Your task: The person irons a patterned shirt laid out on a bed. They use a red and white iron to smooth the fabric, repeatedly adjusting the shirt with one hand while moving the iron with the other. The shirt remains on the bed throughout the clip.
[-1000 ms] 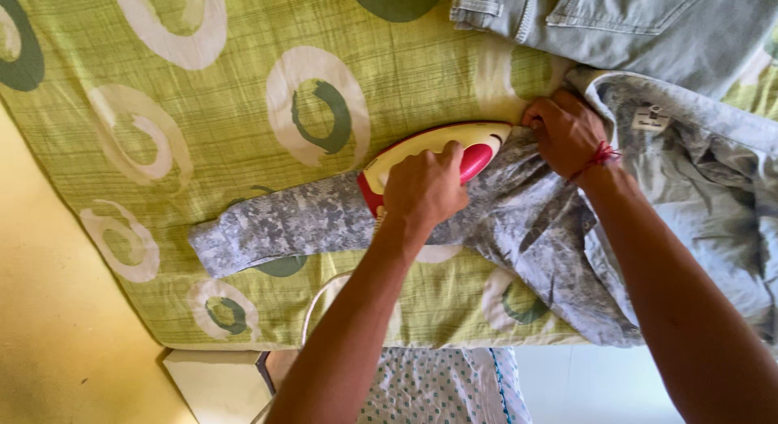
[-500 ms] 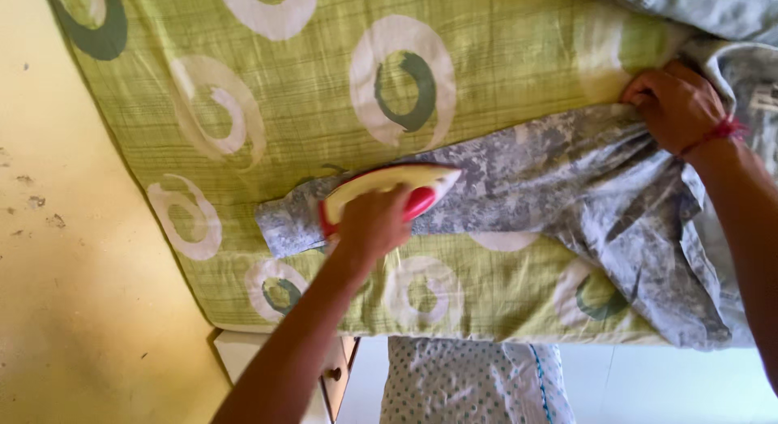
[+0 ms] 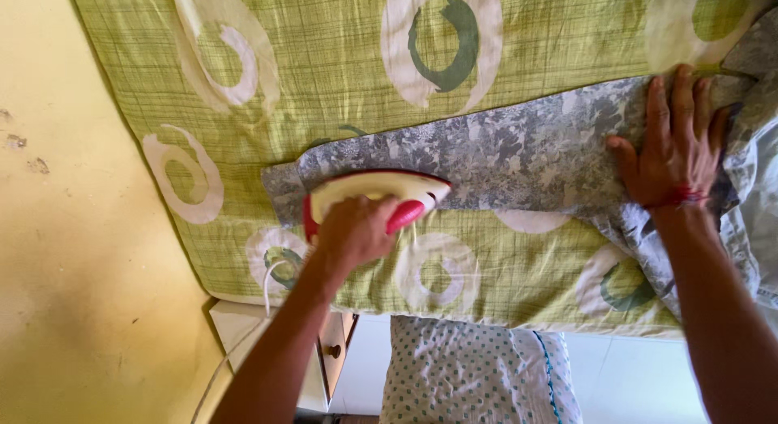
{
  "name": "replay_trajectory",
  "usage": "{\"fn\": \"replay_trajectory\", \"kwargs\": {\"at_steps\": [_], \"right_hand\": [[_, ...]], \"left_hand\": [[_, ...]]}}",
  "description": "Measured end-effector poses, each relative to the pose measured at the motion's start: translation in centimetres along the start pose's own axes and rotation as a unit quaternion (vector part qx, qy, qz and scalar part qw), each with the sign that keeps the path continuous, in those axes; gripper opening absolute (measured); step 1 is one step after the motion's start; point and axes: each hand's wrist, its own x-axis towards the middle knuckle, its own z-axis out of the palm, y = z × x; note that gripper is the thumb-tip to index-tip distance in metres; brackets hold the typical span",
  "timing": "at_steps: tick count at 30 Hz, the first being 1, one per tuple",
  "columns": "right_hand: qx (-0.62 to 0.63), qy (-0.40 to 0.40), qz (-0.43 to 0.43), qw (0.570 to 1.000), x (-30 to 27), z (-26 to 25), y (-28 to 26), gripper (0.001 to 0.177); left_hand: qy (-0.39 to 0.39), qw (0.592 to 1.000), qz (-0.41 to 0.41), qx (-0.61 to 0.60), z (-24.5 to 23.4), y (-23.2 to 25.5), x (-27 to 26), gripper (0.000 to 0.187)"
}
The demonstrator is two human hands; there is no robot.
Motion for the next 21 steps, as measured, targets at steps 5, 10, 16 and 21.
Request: {"fn": "replay_trajectory", "kwargs": {"at_steps": [5,10,16,21], "right_hand": [[0.078,-0.041,-0.024,0.996,0.8,-1.0,1.5,0.101],[0.059,-0.037,-0.054,0.996,1.1,0.4,2.7,0.114],[0.085,-0.048,-0.048,0.994,1.2,0.6,3.8,0.1],[0.065,-0.074,-0.015,0.995,0.9,-0.4,2.5,0.094]], "left_hand": [[0.024,0.995,0.079,0.053,2.2,4.5,0.0,0.029],[0.027,0.998,0.046,-0.03,3.0,8.7,0.8,0.036],[0.148,0.987,0.006,-0.064,2.4,11.7,4.3,0.033],[0.127,0.991,0.042,-0.029,2.6,11.6,5.3,0.036]]}}
